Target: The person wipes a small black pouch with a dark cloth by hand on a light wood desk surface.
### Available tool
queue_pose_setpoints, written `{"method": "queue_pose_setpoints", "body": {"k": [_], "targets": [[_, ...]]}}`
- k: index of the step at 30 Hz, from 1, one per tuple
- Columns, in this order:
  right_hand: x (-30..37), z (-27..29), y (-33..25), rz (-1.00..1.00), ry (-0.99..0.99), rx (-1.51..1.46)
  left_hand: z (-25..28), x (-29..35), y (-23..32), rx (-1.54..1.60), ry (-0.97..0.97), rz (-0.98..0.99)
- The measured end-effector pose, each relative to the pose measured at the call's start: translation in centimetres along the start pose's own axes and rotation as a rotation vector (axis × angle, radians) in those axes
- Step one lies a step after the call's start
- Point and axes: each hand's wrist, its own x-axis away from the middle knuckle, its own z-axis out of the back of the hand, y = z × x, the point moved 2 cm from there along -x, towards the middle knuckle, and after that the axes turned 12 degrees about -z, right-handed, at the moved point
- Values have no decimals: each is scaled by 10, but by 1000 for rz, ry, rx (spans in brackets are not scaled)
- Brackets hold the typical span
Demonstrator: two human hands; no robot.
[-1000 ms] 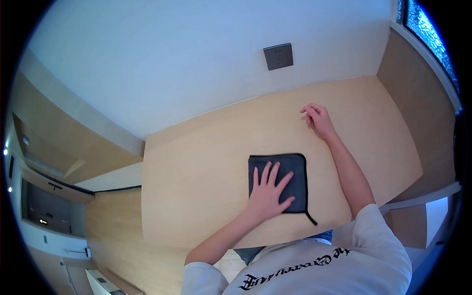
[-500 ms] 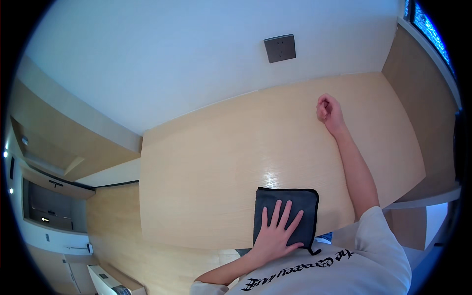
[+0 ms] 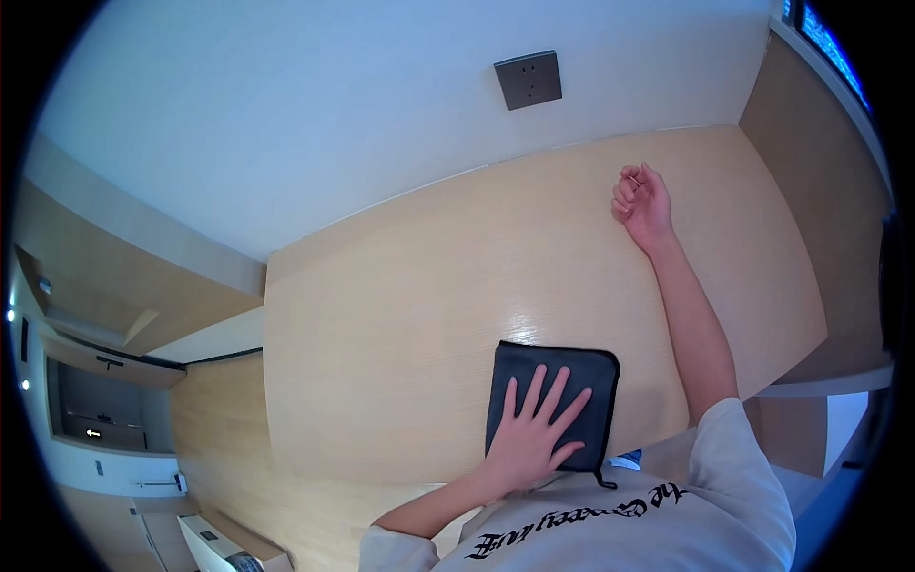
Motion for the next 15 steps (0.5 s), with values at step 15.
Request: {"method": "queue_pose_setpoints", "body": {"k": [15], "targets": [[12, -2, -6, -15, 28, -347, 11, -147, -131, -259, 293, 118]]}}
